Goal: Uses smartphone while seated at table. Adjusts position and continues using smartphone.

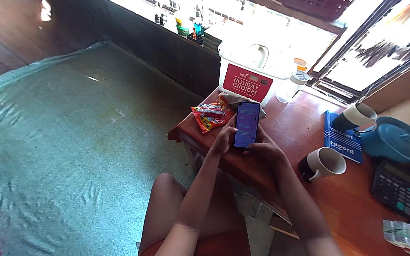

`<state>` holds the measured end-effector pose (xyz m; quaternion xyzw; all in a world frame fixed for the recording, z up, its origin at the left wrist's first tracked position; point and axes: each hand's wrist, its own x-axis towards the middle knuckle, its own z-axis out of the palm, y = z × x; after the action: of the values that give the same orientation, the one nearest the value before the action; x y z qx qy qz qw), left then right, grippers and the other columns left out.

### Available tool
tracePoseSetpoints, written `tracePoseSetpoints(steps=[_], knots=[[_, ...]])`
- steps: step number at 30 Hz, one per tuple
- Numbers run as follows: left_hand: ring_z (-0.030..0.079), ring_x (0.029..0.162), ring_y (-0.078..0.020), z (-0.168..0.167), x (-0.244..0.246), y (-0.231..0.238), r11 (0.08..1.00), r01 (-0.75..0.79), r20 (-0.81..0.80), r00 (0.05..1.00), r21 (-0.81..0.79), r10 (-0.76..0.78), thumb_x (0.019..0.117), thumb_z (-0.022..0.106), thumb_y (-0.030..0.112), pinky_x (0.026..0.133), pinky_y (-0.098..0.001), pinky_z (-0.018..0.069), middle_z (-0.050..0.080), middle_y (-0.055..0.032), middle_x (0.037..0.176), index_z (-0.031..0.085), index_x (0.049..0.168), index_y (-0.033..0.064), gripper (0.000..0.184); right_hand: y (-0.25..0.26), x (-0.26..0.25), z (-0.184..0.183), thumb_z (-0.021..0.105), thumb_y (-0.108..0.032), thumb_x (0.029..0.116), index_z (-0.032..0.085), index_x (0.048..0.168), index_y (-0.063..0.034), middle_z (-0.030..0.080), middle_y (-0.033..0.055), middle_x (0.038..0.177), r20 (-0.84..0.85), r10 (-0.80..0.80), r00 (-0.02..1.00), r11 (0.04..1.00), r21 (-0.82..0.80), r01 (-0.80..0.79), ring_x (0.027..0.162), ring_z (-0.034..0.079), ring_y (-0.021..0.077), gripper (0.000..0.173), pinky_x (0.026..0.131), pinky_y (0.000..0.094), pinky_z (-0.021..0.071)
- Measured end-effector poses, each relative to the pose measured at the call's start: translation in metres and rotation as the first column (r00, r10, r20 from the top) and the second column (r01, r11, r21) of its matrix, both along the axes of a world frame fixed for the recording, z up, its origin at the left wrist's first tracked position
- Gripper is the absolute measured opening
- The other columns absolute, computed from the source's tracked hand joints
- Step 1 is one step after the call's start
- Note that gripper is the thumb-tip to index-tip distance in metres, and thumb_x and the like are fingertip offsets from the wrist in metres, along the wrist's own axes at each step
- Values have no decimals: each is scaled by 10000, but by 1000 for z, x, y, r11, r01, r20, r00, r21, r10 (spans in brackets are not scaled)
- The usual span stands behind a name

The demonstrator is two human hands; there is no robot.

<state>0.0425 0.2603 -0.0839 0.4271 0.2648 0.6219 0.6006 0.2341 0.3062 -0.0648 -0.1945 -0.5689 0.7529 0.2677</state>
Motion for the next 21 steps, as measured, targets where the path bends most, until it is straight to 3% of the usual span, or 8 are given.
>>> tracePoseSetpoints(steps=[9, 21], knots=[[467, 1387, -217, -1, 0, 0, 1000, 9, 3, 1000, 9, -9, 993, 294, 146, 1119, -435, 432, 340, -122, 1612, 122, 1637, 135, 667, -1, 0, 2, 543, 140, 830, 251, 1506, -191, 631, 134, 1313, 5, -4, 1000, 1000, 7, 4, 1097, 696, 315, 807, 737, 486, 643], [519, 1336, -207, 2, 1, -1, 1000, 3, 19, 1000, 17, -3, 994, 276, 125, 1086, -430, 468, 378, -119, 1587, 137, 1634, 150, 656, -3, -1, 4, 553, 141, 819, 244, 1520, -201, 638, 122, 1314, 7, -9, 1000, 1000, 17, 9, 1090, 699, 303, 839, 738, 479, 643]])
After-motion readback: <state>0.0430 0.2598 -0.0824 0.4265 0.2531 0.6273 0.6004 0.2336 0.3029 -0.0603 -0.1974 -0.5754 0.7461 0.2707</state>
